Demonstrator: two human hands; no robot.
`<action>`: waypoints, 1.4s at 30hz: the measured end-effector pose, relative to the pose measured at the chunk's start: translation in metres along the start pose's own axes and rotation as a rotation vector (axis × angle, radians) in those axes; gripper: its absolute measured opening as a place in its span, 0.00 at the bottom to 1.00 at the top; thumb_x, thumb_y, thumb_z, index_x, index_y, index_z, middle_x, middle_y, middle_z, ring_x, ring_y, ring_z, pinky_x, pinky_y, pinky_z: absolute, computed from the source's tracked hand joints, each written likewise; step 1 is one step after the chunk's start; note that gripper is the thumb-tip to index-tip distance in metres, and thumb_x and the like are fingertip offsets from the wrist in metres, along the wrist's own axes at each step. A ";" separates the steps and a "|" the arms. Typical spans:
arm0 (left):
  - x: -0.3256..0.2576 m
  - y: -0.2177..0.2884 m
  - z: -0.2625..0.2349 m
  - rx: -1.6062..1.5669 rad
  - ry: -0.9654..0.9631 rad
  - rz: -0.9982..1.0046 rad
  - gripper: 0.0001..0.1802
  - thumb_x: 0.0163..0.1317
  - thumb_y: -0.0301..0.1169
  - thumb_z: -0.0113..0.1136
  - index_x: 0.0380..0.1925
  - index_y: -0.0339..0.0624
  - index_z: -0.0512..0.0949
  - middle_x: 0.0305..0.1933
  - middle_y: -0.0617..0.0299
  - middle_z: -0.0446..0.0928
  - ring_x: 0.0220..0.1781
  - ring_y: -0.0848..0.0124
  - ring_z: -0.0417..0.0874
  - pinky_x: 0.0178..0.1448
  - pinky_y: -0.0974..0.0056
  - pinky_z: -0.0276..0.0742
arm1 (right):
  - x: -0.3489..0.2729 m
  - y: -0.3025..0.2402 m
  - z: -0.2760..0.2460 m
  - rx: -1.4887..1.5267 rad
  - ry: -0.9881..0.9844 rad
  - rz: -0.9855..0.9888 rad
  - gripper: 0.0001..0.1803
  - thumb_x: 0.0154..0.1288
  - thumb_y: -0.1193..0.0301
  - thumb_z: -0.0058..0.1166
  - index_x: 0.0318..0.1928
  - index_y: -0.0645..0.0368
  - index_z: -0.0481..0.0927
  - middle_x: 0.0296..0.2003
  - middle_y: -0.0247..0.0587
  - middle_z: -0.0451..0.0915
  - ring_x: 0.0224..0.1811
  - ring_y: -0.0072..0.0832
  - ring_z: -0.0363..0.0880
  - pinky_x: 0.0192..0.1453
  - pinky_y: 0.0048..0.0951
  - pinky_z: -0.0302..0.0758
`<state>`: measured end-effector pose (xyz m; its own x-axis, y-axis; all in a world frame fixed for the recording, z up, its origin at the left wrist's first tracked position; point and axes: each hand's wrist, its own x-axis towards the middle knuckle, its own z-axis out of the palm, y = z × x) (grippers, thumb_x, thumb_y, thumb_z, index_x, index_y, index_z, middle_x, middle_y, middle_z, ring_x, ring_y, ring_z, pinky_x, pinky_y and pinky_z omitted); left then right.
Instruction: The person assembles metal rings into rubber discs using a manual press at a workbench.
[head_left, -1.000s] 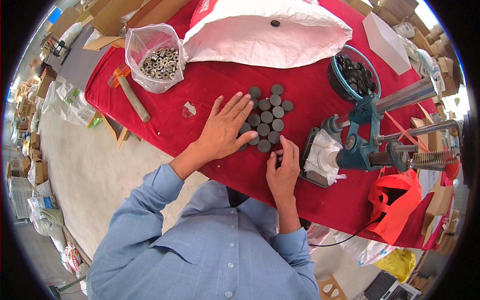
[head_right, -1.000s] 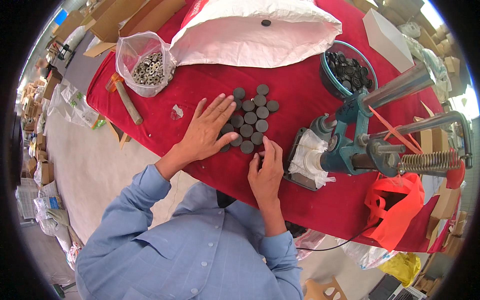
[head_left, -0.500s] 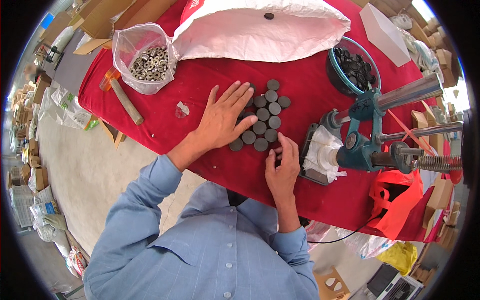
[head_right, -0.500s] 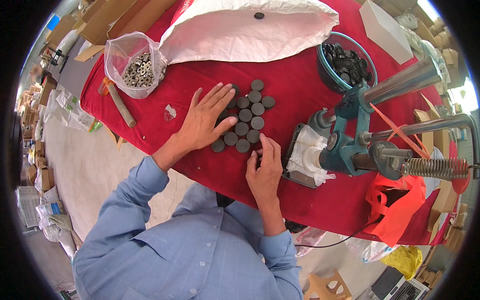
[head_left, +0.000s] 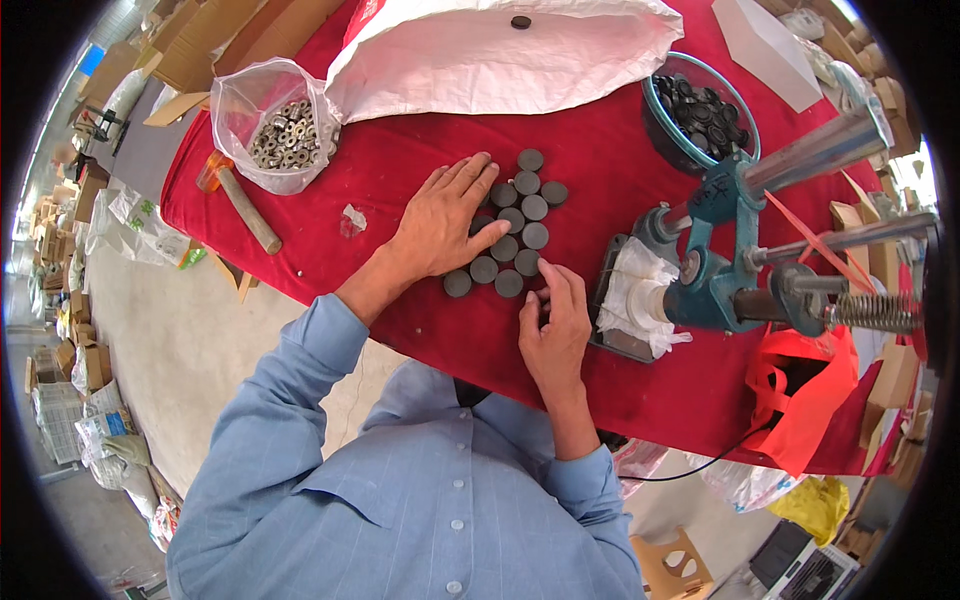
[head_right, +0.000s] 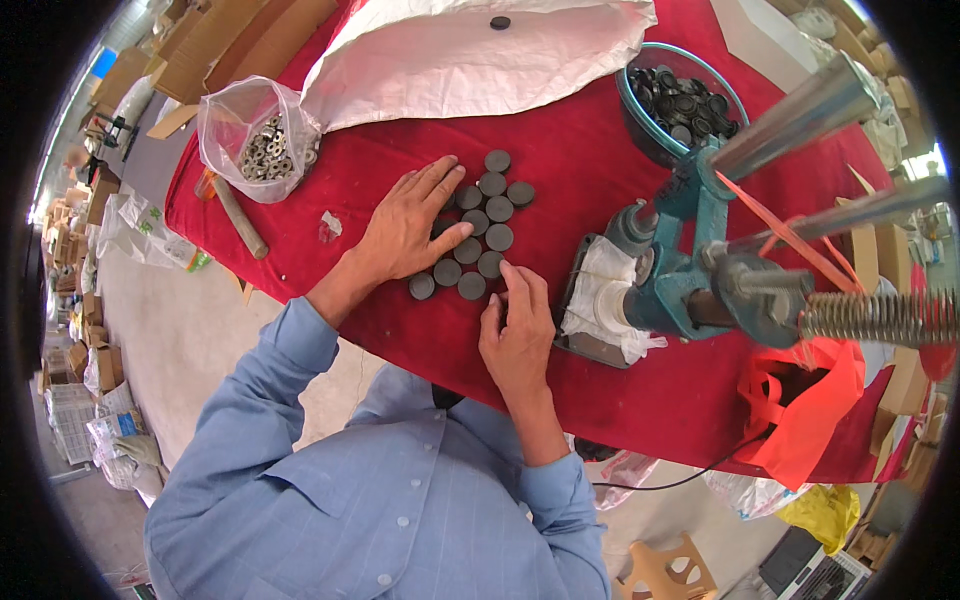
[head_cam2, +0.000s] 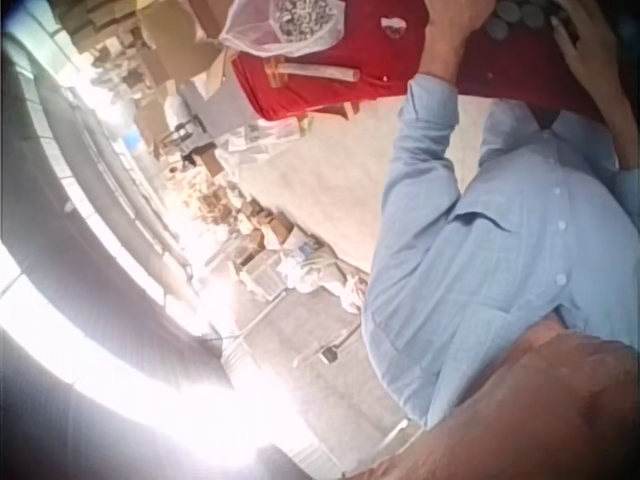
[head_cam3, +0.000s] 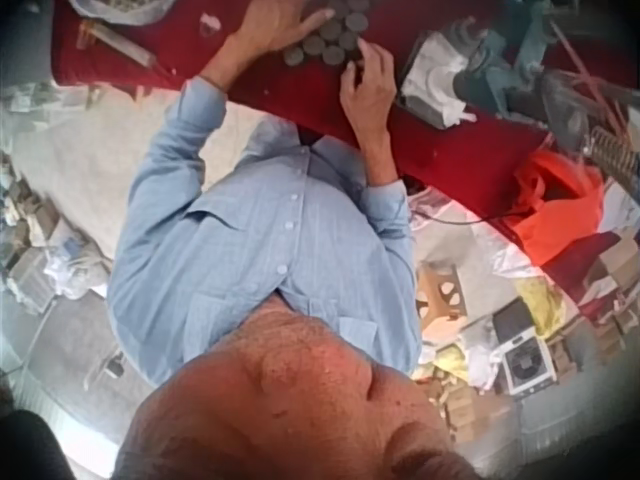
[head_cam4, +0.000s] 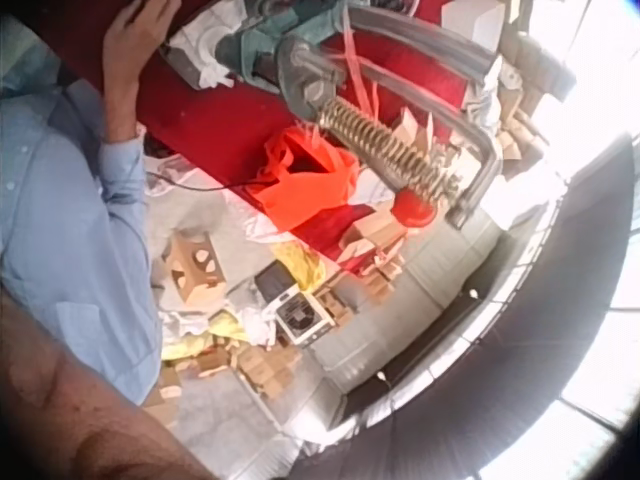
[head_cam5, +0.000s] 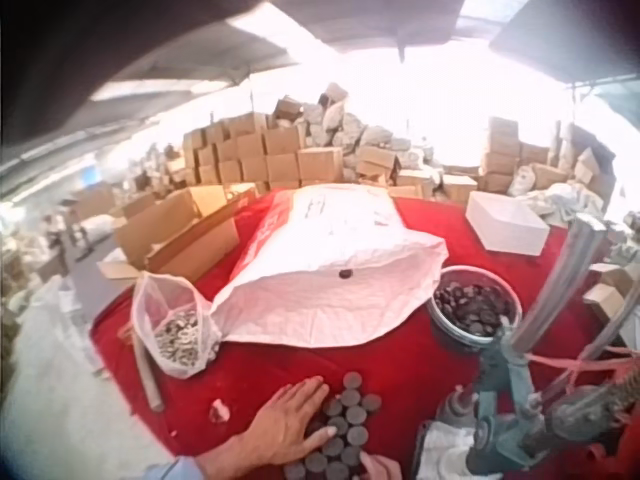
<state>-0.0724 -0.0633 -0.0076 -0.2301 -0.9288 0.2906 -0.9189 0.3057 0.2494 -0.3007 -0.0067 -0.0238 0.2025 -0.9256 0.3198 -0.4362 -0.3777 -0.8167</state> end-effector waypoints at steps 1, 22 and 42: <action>0.002 0.000 0.000 -0.021 -0.007 -0.016 0.41 0.73 0.53 0.60 0.75 0.34 0.68 0.81 0.43 0.66 0.80 0.44 0.68 0.83 0.42 0.62 | 0.000 0.000 0.000 0.001 0.010 -0.003 0.26 0.64 0.86 0.58 0.64 0.65 0.78 0.57 0.56 0.78 0.43 0.43 0.86 0.49 0.40 0.85; 0.045 0.017 0.028 0.024 -0.037 0.176 0.42 0.74 0.54 0.56 0.75 0.31 0.68 0.82 0.43 0.65 0.84 0.48 0.63 0.85 0.43 0.59 | -0.005 0.008 0.001 0.042 0.019 -0.004 0.24 0.65 0.84 0.59 0.62 0.66 0.77 0.54 0.58 0.79 0.54 0.55 0.83 0.58 0.46 0.82; -0.038 -0.050 -0.016 -0.679 0.204 -0.375 0.35 0.83 0.45 0.51 0.80 0.34 0.62 0.83 0.42 0.63 0.86 0.53 0.62 0.87 0.56 0.55 | 0.081 0.016 0.023 0.143 0.176 0.013 0.24 0.78 0.72 0.49 0.70 0.68 0.74 0.63 0.62 0.79 0.64 0.52 0.81 0.70 0.44 0.77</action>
<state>-0.0126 -0.0404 -0.0166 0.1791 -0.9582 0.2230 -0.5127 0.1025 0.8524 -0.2714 -0.0867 -0.0217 0.0362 -0.9252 0.3778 -0.3069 -0.3700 -0.8769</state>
